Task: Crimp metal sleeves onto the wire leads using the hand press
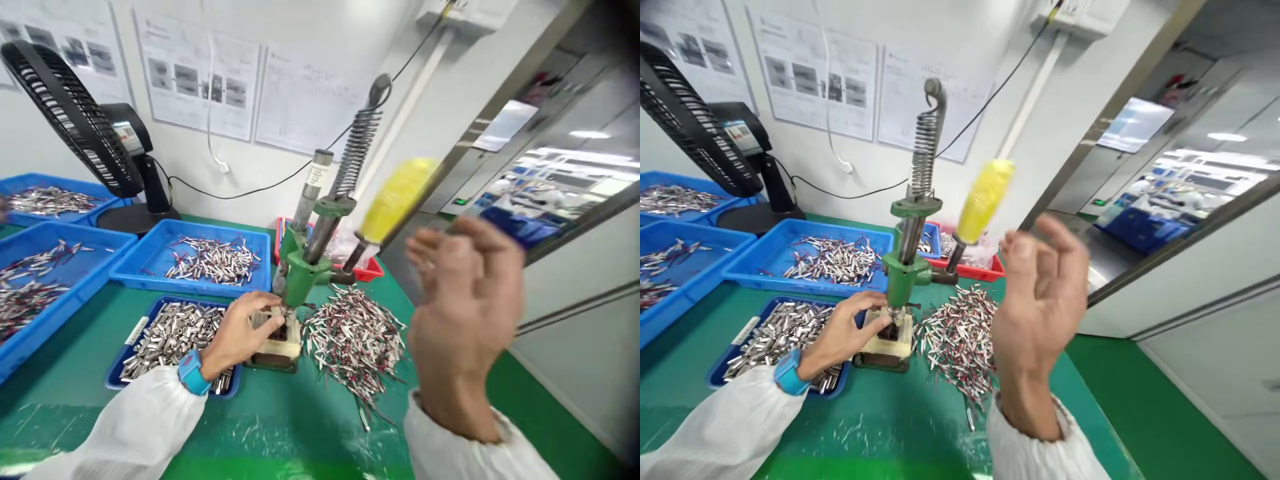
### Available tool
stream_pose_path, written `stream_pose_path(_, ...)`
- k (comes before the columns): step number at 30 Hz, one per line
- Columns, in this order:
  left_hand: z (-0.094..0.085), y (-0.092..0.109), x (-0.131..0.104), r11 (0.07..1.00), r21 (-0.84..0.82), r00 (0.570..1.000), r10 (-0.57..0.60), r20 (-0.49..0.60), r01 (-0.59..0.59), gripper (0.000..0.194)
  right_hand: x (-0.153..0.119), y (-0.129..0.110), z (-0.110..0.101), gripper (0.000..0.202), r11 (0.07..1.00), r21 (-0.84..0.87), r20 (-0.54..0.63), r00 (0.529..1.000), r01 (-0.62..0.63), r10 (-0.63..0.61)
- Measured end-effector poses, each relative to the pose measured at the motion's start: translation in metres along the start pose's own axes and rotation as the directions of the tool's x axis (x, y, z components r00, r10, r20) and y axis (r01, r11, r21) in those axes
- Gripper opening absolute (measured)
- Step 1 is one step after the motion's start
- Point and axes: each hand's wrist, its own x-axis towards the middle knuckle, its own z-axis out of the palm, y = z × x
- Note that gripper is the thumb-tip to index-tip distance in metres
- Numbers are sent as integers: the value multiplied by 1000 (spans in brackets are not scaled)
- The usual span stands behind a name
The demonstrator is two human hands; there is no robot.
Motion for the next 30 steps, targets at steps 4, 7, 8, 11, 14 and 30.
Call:
stream_pose_path(4,7,4,10,988,-143,998,-60,36,65,11,-31,80,-11,22,906,-398,559,821,146,113)
stream_pose_path(7,0,9,19,965,-223,973,-93,213,141,17,-63,112,-9,28,721,-498,845,456,481,279)
stream_pose_path(8,-6,10,21,959,-232,952,-95,290,166,18,-70,117,-6,30,683,-510,851,423,523,312)
stream_pose_path(11,-27,9,23,940,-255,904,-106,415,227,23,-77,121,1,31,653,-527,846,412,544,339)
stream_pose_path(14,-49,4,21,887,-337,917,-195,348,317,29,-74,123,4,29,642,-529,846,405,554,347)
stream_pose_path(30,-69,-15,8,389,-795,861,-407,304,465,33,-100,114,-4,42,886,-342,488,746,-314,453)
